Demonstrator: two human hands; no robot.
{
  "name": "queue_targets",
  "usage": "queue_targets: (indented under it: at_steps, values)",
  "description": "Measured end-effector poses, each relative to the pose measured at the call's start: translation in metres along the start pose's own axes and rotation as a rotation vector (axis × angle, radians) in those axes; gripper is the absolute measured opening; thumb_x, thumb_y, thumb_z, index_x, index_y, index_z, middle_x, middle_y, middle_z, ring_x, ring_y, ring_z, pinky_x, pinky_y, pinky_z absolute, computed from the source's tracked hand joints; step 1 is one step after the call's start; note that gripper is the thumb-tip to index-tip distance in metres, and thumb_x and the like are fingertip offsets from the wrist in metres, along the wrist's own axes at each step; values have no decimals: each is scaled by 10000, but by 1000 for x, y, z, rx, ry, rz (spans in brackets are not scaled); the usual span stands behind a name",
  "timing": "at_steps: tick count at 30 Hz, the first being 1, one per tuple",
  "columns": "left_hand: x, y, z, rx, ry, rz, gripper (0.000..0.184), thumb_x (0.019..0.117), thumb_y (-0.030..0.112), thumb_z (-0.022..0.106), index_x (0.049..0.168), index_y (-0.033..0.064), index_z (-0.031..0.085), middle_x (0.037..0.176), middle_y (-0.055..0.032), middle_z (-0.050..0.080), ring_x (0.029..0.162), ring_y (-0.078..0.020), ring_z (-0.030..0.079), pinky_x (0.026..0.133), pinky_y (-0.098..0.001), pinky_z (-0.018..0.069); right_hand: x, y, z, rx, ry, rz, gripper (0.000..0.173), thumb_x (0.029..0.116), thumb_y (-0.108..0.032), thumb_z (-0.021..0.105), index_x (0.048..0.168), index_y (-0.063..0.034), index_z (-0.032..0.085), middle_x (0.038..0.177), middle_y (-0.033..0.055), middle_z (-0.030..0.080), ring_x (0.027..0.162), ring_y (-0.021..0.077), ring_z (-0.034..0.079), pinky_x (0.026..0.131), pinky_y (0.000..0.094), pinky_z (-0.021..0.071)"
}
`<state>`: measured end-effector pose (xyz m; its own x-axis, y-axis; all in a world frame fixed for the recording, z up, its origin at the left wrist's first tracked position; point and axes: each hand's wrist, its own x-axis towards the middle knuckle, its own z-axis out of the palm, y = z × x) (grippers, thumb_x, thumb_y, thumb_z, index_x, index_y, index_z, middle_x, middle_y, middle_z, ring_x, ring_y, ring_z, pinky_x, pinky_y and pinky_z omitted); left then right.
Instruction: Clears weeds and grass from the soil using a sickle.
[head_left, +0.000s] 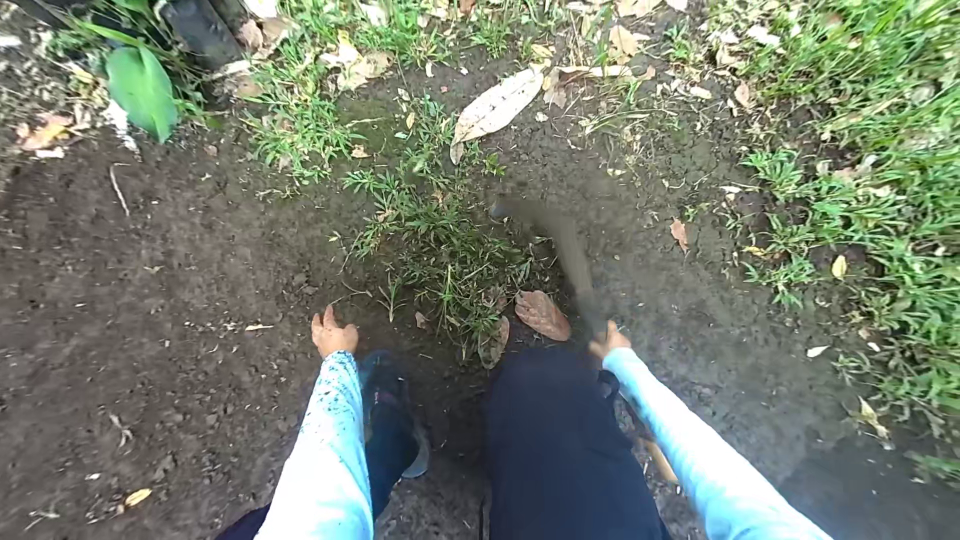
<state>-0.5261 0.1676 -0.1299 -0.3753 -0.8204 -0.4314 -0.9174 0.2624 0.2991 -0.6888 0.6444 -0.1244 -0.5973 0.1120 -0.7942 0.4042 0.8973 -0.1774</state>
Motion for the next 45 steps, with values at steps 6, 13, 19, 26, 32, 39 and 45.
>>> queue_targets:
  at_steps: [6, 13, 19, 26, 32, 39, 45]
  values:
    - [-10, 7, 13, 21, -27, 22, 633, 955, 25, 603, 1555, 34, 402, 1659, -271, 230, 1517, -439, 289, 1222, -540, 279, 16, 22, 67, 130, 93, 51, 844, 899, -177, 770, 1571, 39, 306, 1442, 307, 538, 1303, 414, 581, 1100, 543, 469]
    - [-15, 10, 7, 28, -8, 23, 634, 958, 33, 611, 1553, 14, 394, 1649, -289, 241, 1521, -445, 278, 1229, -533, 262, -12, 37, 9, 39, 4, 34, 813, 974, -195, 695, 1609, 10, 231, 1433, 310, 556, 1323, 422, 576, 1126, 544, 441]
    - [-22, 17, 15, 59, -35, 21, 625, 969, 40, 587, 1562, 41, 390, 1660, -277, 222, 1524, -443, 272, 1220, -548, 275, 21, 26, 85, 176, 144, 125, 811, 912, -191, 767, 1570, 6, 337, 1424, 291, 565, 1296, 396, 594, 1107, 536, 462]
    - [-14, 36, 20, 49, -38, 61, 632, 959, 37, 612, 1553, 19, 396, 1651, -285, 234, 1516, -444, 285, 1224, -537, 268, -4, 53, -27, -25, -21, 25, 803, 965, -171, 699, 1610, -14, 249, 1440, 310, 549, 1333, 436, 564, 1122, 569, 441]
    - [-21, 40, 37, 49, -69, 105, 637, 960, 38, 612, 1558, 27, 392, 1651, -290, 234, 1514, -453, 285, 1222, -543, 273, 6, 52, 48, 475, 204, 154, 757, 949, -107, 712, 1561, 48, 296, 1348, 308, 584, 1142, 381, 656, 983, 495, 544]
    - [-27, 32, 40, 68, -105, 67, 616, 983, 60, 590, 1561, 17, 380, 1653, -293, 224, 1521, -449, 272, 1231, -526, 259, -41, 146, 39, -166, -135, 129, 799, 966, -231, 700, 1621, -79, 267, 1352, 298, 625, 1270, 459, 611, 1086, 605, 462]
    - [-43, 35, 60, 109, -139, 24, 627, 982, 69, 593, 1569, 37, 374, 1651, -280, 244, 1514, -445, 291, 1219, -532, 280, -2, 76, 35, 411, 155, 238, 829, 949, -142, 728, 1591, 29, 233, 1397, 287, 576, 1188, 378, 657, 1005, 497, 538]
